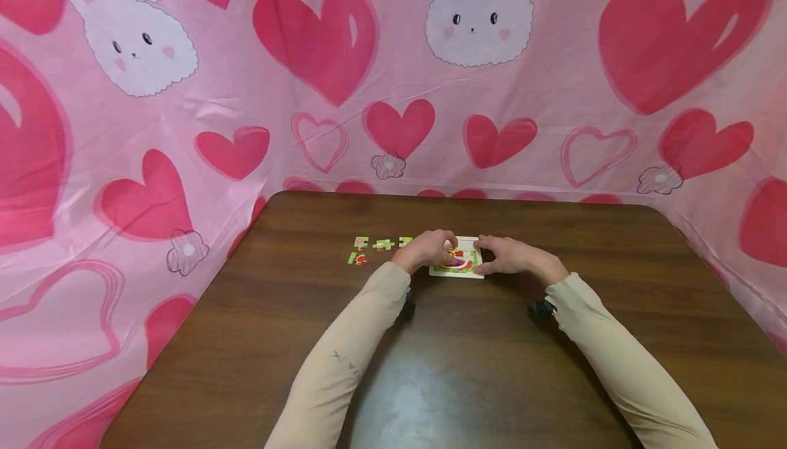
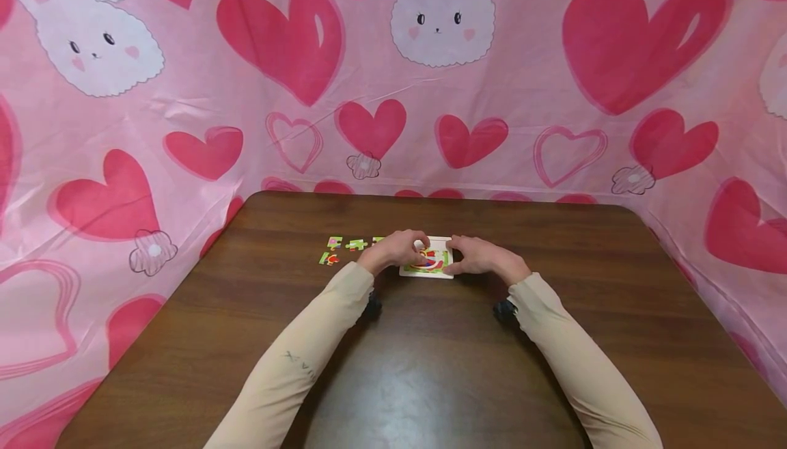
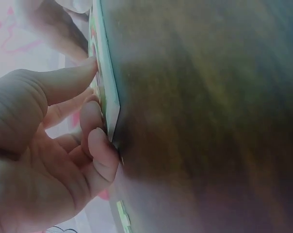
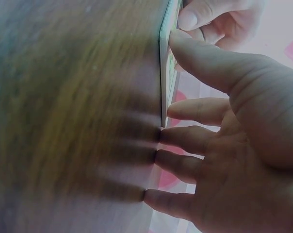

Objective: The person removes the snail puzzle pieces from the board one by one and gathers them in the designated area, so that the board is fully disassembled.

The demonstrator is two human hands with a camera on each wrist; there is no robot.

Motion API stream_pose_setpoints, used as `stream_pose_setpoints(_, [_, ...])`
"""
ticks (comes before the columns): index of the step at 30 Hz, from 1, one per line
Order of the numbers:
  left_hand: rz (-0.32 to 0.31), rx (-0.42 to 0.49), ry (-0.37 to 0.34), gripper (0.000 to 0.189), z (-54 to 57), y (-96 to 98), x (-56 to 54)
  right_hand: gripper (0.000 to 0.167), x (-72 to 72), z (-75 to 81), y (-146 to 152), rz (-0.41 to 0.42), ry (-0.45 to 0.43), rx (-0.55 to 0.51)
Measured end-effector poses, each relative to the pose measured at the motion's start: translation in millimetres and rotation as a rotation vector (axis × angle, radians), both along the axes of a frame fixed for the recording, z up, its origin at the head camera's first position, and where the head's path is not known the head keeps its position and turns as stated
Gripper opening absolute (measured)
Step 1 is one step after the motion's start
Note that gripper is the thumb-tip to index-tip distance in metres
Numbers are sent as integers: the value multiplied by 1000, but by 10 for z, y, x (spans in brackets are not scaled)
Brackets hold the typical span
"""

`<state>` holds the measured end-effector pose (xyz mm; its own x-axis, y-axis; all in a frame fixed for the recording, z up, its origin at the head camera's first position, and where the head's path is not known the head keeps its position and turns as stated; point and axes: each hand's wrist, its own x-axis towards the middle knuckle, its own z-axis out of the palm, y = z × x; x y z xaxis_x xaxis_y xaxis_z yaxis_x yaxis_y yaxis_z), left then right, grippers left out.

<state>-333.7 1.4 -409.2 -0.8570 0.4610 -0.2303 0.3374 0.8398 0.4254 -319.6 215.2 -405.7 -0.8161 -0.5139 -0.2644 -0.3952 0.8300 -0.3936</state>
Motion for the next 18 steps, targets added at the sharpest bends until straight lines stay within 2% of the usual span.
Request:
stream_pose_setpoints(9, [2,-26,23,38,48,50,1,74,-14,-5,6,11,15,-5])
stream_pose_setpoints(18, [-26,-84,70,40,67,68,23,70,-5,-6,-19,39,34,15])
